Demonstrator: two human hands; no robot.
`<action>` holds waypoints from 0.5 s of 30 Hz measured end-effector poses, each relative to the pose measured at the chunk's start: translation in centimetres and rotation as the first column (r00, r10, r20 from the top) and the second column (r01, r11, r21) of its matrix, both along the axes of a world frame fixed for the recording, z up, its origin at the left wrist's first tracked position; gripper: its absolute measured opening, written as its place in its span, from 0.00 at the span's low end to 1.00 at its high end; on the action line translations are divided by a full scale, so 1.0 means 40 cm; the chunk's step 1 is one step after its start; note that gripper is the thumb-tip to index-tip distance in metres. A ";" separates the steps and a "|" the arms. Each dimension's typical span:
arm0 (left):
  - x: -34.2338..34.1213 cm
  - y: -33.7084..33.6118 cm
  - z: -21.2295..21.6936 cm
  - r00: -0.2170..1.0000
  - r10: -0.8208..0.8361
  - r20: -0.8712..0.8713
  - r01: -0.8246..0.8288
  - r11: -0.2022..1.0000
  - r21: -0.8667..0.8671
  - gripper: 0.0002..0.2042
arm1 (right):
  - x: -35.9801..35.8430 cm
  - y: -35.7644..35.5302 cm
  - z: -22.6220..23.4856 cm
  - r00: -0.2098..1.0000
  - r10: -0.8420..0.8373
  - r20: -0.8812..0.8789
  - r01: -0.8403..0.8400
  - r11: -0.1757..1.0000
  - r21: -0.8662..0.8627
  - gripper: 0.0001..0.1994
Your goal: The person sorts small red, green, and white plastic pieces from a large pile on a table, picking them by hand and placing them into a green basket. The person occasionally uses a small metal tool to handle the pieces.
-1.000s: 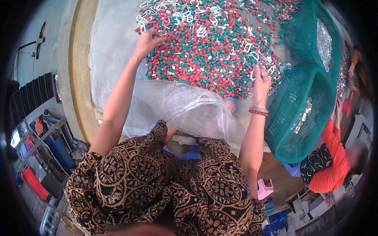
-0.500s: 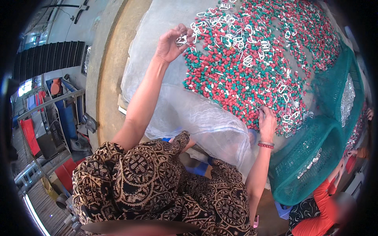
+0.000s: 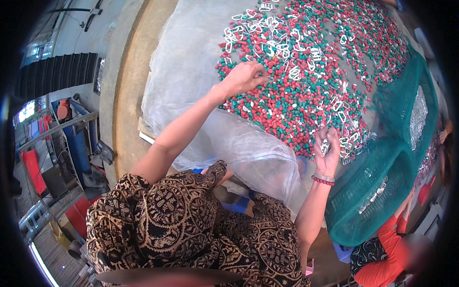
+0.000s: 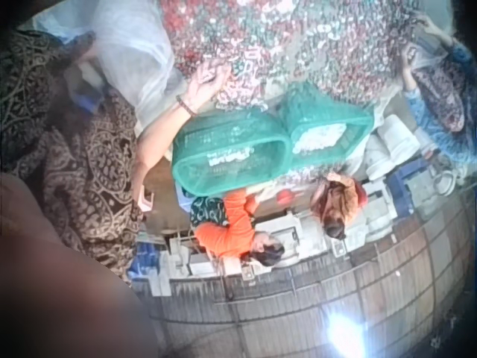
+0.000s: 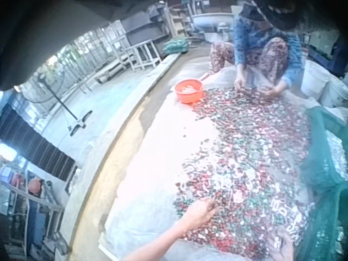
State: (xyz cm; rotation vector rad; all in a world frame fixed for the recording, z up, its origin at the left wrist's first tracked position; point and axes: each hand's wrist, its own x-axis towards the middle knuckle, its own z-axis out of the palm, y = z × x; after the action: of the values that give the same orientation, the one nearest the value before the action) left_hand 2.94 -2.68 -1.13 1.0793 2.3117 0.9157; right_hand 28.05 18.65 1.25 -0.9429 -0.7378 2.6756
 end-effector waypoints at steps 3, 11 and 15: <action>-0.005 0.009 0.081 0.977 -0.092 0.193 0.056 0.982 0.182 0.09 | -0.013 -0.021 0.000 0.923 0.130 -0.361 -0.151 0.988 -0.030 0.09; 0.192 0.079 0.219 0.878 -0.466 -0.108 0.478 0.856 0.198 0.14 | -0.081 -0.140 0.007 0.990 0.099 0.104 -0.069 0.963 -0.261 0.23; 0.101 0.048 0.165 0.924 -0.223 -0.311 0.320 0.897 0.306 0.15 | -0.067 -0.119 -0.020 0.989 0.059 -0.133 -0.119 0.852 -0.509 0.09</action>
State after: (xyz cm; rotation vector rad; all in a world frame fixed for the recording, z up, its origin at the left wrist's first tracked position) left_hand 6.97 -0.77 5.46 1.7297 2.1618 1.1554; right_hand 25.38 13.87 0.47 -0.8638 -0.0202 3.0472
